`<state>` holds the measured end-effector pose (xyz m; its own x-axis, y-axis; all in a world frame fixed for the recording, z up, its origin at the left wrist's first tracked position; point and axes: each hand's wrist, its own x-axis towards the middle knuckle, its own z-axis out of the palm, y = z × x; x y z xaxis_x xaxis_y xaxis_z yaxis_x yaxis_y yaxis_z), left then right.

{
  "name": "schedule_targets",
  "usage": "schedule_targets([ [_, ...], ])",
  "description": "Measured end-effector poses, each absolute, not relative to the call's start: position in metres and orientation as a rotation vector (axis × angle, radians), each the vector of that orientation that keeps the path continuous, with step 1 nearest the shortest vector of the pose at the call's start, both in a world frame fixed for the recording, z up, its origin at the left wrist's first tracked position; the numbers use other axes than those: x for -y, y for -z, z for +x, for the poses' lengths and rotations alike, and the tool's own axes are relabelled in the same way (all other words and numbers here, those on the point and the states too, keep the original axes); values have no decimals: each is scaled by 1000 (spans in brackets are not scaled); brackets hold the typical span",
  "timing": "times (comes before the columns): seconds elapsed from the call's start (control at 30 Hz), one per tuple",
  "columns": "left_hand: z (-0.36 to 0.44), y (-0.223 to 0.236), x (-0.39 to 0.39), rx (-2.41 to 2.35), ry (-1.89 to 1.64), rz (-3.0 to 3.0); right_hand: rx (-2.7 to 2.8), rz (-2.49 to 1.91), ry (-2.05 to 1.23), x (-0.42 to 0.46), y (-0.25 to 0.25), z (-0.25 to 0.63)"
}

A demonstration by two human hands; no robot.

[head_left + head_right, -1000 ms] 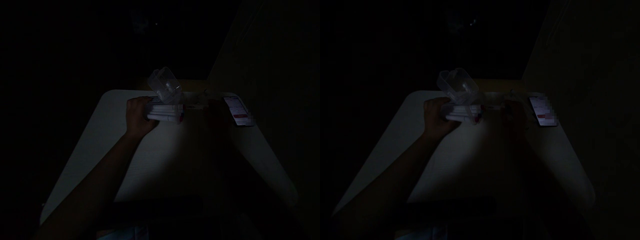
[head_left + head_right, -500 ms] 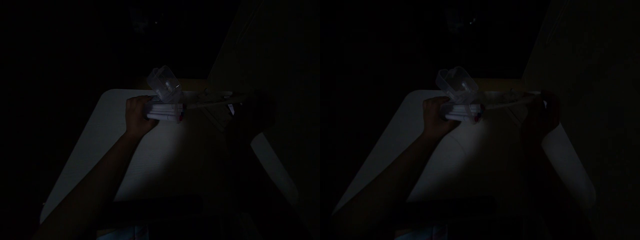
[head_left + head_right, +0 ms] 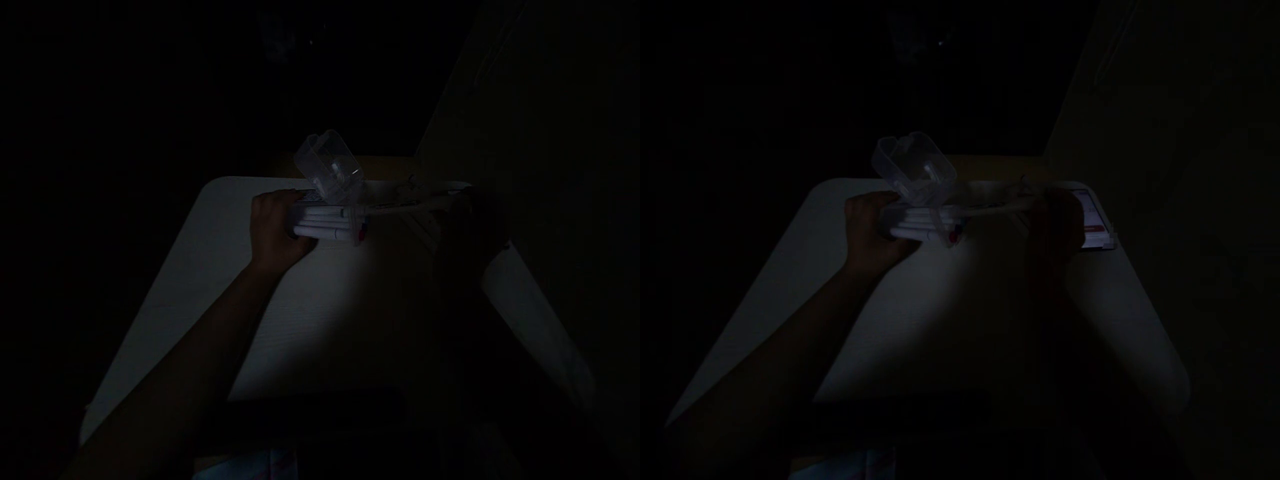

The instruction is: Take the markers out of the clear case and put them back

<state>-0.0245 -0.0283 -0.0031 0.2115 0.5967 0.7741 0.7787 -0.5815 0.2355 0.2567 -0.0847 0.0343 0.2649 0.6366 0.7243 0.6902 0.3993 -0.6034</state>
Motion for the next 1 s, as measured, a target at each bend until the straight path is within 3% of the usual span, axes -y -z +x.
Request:
schedule_targets([
  [0.2,-24,2,29,1346,1284,-2254,1273,-1267,141,85,-30,241],
  [0.73,-24,2,29,1237,1294,-2264,1758,-1457,62,94,-32,224],
  [1.0,-25,2,28,1293,1265,-2335,1936,-1263,-34,81,-10,216],
])
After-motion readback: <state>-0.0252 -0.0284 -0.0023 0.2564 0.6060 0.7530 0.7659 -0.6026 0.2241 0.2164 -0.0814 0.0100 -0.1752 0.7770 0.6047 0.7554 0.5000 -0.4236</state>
